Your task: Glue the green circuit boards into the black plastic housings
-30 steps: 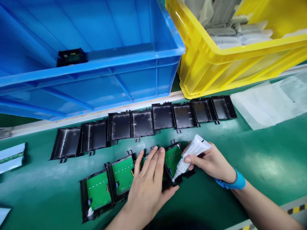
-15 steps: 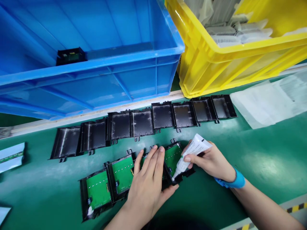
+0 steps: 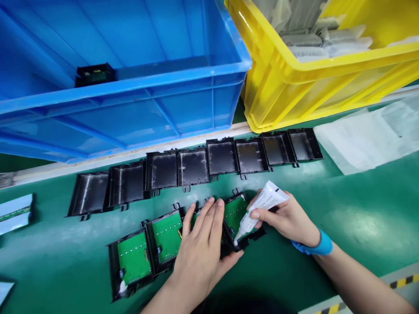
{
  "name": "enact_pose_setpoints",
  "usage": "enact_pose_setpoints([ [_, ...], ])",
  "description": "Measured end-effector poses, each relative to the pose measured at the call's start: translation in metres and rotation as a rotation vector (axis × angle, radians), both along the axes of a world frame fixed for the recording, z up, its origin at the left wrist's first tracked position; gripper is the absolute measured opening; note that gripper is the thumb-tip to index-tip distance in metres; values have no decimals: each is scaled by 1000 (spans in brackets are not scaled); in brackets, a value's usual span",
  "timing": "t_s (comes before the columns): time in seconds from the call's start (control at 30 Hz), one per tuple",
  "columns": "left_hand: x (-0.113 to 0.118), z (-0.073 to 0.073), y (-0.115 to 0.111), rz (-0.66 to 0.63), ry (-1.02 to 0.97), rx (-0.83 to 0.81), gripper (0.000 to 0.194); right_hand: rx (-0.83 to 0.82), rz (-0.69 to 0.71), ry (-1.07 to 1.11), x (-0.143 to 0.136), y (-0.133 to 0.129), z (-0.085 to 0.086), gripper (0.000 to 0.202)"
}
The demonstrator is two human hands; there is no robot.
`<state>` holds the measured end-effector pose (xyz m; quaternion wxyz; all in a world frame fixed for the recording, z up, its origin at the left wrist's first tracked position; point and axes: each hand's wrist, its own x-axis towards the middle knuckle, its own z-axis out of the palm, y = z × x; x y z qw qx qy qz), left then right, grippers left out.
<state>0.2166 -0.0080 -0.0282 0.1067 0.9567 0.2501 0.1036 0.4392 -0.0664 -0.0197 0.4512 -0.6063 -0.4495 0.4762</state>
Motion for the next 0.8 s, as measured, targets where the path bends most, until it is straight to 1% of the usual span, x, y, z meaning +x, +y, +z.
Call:
enact_pose_setpoints([
  [0.1,0,0,0,10,-8,-15,83,-3,-2,13,-1,0,0,22],
  [0.23,0,1,-1,24,-22,-38,78,-4,-1,-20,-1,0,0,28],
  [0.33,0,1,-1,20,-25,-34,79,11,7,-48,0,0,0,31],
  [0.4,-1,1,-1,10,-18,-20,81,41,12,-32,0,1,1,27],
  [0.47,-1,1,-1,-2,-5,-2,84,79,15,-6,-1,1,3,18],
  [0.57,0,1,0,-4,-5,10,83,138,45,-31,-1,1,7,9],
  [0.8,1,0,0,10,-3,-18,82,256,88,-114,-2,-1,13,13],
])
